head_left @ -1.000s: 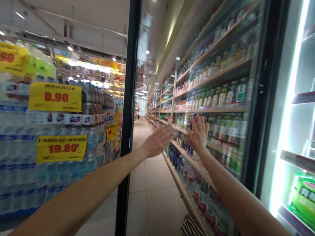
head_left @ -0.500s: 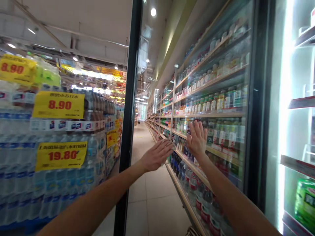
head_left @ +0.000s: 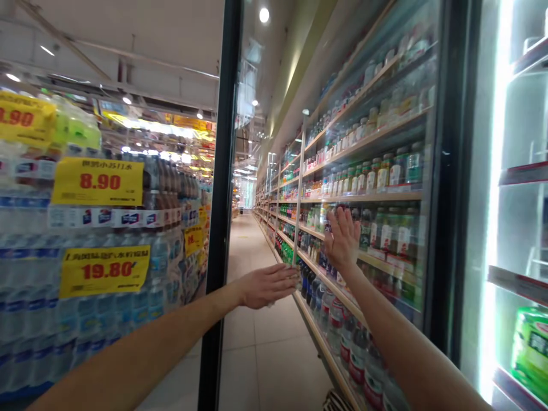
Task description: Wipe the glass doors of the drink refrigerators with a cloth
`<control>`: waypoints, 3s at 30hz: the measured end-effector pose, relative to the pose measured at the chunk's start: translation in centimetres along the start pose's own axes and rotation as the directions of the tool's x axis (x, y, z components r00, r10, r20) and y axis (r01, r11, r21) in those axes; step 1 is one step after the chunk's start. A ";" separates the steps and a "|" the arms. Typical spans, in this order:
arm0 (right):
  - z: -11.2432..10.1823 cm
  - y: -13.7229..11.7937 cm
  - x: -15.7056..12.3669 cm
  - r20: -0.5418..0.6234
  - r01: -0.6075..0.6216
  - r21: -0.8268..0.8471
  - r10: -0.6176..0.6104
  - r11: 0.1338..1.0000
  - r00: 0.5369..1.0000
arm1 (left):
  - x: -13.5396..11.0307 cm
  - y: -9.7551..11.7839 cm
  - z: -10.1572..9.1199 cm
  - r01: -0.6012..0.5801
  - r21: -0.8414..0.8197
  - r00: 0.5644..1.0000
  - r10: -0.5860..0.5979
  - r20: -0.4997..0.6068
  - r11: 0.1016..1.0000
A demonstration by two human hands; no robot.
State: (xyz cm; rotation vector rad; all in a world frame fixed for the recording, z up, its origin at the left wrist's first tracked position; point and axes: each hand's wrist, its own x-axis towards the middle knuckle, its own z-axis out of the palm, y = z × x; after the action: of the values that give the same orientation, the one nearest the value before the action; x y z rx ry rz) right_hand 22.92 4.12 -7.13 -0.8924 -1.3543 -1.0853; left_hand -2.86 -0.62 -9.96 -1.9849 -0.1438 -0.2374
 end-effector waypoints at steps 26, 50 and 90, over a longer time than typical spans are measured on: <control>-0.1 0.1 -0.1 -0.013 0.017 -0.006 -0.017 1.000 1.000 | 3.9 -1.5 -0.3 0.082 -0.022 0.996 -0.082 -0.021 0.996; -0.1 1.6 -0.6 0.003 0.077 0.104 -0.077 0.992 0.997 | 8.3 -0.5 1.1 0.314 -0.049 0.948 -0.316 -0.041 0.948; -0.5 0.0 -0.9 -0.001 0.056 0.001 -0.056 0.998 0.998 | -0.7 0.6 -0.8 0.298 0.140 0.954 -0.289 -0.084 0.944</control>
State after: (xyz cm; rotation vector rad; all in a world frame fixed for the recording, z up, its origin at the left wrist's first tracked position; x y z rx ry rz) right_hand 23.20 3.69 -8.06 -0.8575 -1.3861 -1.1270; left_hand -3.52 -1.54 -10.33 -1.7978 -0.4082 -0.4672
